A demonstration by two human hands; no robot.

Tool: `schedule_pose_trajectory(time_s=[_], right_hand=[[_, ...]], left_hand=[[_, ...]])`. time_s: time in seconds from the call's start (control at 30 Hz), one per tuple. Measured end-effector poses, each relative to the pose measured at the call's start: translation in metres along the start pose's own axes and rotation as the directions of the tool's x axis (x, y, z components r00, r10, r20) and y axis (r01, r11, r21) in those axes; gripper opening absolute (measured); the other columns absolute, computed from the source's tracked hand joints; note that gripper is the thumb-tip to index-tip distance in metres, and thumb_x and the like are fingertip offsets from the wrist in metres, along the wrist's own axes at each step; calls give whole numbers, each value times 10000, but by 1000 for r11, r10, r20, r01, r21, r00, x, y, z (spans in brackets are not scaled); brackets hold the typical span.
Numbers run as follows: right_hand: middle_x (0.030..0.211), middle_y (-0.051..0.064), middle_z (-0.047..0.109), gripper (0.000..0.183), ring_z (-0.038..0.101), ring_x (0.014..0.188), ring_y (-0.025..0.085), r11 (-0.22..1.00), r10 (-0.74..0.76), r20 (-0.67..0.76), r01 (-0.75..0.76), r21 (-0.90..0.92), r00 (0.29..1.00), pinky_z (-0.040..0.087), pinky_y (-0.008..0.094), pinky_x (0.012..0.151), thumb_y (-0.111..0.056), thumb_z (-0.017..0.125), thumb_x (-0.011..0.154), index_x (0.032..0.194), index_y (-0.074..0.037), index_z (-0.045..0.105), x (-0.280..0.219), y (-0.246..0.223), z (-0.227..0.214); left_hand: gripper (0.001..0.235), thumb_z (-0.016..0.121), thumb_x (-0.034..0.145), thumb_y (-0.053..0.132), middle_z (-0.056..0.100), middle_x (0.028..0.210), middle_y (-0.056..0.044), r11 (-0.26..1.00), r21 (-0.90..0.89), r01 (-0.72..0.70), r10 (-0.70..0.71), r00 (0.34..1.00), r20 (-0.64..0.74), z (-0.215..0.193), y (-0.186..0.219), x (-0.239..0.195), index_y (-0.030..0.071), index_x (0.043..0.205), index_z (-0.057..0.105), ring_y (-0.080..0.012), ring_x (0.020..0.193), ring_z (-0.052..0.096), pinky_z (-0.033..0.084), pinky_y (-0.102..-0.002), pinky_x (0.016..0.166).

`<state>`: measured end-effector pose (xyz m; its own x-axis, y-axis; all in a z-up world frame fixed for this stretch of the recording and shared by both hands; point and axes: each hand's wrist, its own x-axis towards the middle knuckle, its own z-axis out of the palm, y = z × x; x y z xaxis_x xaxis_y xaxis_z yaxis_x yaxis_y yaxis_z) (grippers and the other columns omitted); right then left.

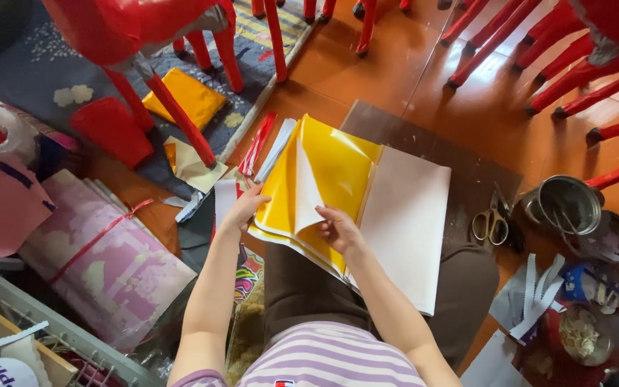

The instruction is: Cutting and folding paper sheets into strips and shapes using scissors

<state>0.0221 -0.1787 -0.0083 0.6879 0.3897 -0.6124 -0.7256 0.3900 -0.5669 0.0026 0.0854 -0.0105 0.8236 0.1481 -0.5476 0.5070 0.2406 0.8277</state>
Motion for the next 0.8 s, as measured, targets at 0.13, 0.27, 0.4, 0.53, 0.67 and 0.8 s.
schedule_pose_trajectory(time_s=[0.13, 0.27, 0.4, 0.53, 0.67, 0.8], right_hand=[[629, -38, 496, 264, 499, 430, 49, 991, -122, 22, 121, 52, 992, 332, 138, 380, -99, 735, 814, 1014, -124, 564, -37, -61, 34], [658, 9, 573, 273, 570, 463, 104, 924, -368, 55, 371, -87, 928, 442, 181, 424, -102, 687, 818, 1085, -110, 633, -51, -98, 55], [687, 7, 614, 228, 624, 522, 89, 851, -511, 16, 509, -133, 859, 513, 188, 464, -67, 643, 836, 1062, -47, 660, -54, -122, 79], [741, 34, 643, 247, 642, 579, 115, 804, -587, 35, 587, -97, 809, 555, 244, 525, -57, 655, 850, 1089, 2, 657, -80, -148, 124], [745, 65, 648, 324, 637, 661, 127, 628, -761, 129, 772, -96, 636, 547, 241, 679, -79, 636, 741, 1058, -37, 690, -131, -193, 168], [765, 103, 651, 431, 620, 719, 163, 526, -841, 81, 843, -111, 535, 522, 250, 795, -106, 635, 649, 1073, -51, 686, -180, -250, 185]], left_hand=[[632, 676, 903, 152, 550, 1284, -278, 991, -113, 67, -61, 996, 58, -1, -3, -2, 77, 1465, 398, -422, 1072, 621, 547, -570, 803], [569, 640, 898, 87, 614, 1184, -263, 982, -187, 39, -23, 996, 90, 0, -2, 4, 91, 1433, 447, -398, 957, 678, 578, -532, 750], [584, 607, 868, 23, 598, 1210, -268, 984, -169, -52, 75, 988, 132, 22, 31, -15, 76, 1433, 467, -391, 979, 659, 568, -525, 779], [586, 594, 839, 38, 587, 1263, -246, 988, -124, -94, 113, 982, 151, 53, 49, -1, 132, 1411, 504, -385, 1051, 645, 566, -534, 797], [647, 628, 859, 260, 454, 1464, -136, 931, 271, -244, 205, 965, 163, 73, 26, 54, 250, 1475, 430, -365, 1308, 442, 118, -619, 930], [634, 631, 833, 409, 437, 1499, -135, 734, 605, -309, 225, 951, 212, 132, 101, -39, 313, 1442, 483, -359, 1390, 371, 75, -590, 1152]])
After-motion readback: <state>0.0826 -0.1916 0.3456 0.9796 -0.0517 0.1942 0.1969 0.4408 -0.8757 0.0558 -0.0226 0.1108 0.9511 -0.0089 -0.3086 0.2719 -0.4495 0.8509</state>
